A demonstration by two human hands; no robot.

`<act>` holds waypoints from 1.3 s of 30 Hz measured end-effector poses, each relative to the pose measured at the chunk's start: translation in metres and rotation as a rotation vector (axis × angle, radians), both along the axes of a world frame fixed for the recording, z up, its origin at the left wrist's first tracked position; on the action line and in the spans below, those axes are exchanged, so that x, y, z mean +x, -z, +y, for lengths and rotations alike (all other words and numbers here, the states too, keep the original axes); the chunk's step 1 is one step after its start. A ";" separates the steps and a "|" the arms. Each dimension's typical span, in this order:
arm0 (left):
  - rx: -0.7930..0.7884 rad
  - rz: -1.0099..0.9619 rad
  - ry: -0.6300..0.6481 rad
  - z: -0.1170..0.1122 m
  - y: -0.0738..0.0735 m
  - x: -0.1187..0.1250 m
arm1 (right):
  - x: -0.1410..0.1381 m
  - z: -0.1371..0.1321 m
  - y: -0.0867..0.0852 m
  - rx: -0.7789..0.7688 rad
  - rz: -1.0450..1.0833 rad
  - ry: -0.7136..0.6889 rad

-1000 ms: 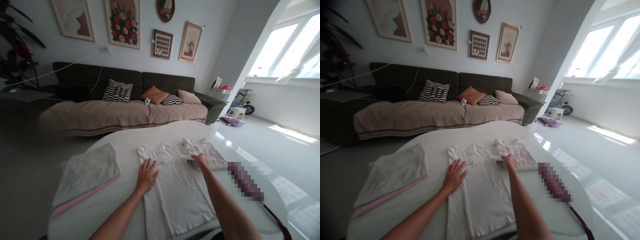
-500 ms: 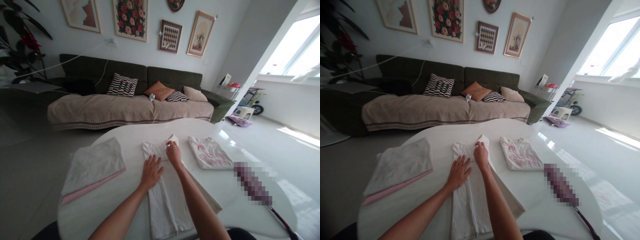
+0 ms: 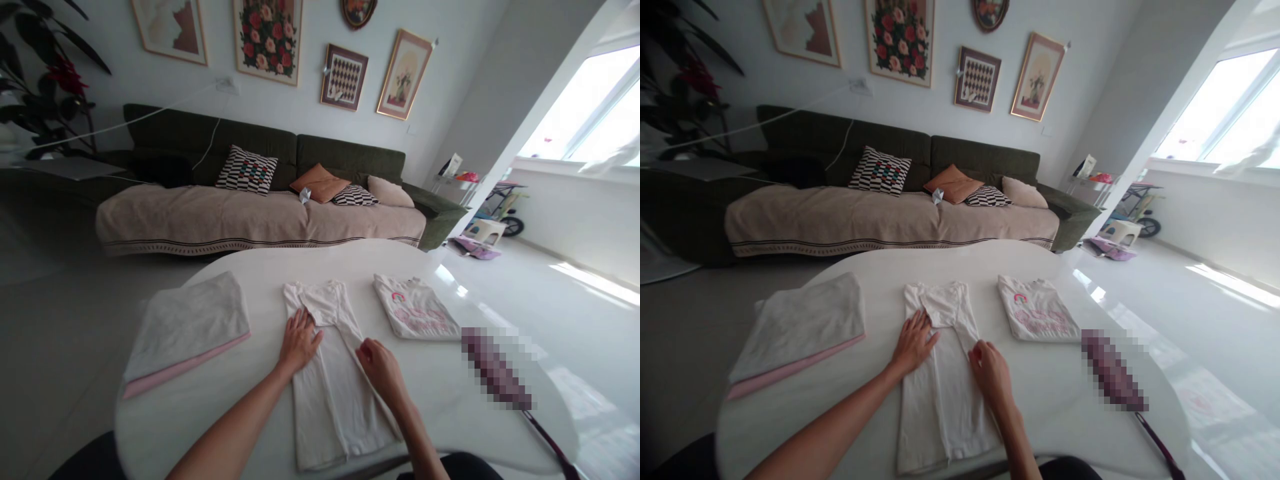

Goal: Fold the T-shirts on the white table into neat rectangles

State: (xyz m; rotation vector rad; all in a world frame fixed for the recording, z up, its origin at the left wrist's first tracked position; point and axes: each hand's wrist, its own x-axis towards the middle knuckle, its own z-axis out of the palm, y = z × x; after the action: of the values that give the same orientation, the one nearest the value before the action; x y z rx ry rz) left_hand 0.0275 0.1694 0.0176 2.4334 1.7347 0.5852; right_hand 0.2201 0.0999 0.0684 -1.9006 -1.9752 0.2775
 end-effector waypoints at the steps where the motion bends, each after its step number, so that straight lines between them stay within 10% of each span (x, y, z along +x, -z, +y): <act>1: -0.007 -0.015 -0.003 0.000 0.000 0.001 | 0.009 -0.015 0.005 -0.037 -0.050 0.006; 6: -0.221 -0.198 -0.070 0.012 -0.009 0.003 | 0.022 -0.065 0.017 -0.102 -0.206 0.088; 16: -0.394 -0.428 -0.383 0.088 -0.037 0.013 | 0.019 -0.079 0.009 -0.110 -0.368 0.139; 24: -0.396 -0.505 -0.201 0.108 -0.047 0.022 | 0.011 -0.093 -0.013 -0.020 -0.256 0.087; 32: -0.376 -0.392 -0.098 0.097 -0.042 0.002 | -0.006 -0.098 -0.011 -0.128 0.003 -0.260; 39: -0.298 -0.192 -0.191 0.083 -0.041 0.000 | 0.004 -0.066 0.004 0.055 -0.011 -0.264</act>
State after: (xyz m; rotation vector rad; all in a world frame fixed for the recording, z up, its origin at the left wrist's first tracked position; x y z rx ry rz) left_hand 0.0279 0.2524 0.0586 1.9632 1.8351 0.5157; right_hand 0.2243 0.0342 0.0643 -1.6096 -2.2182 0.2818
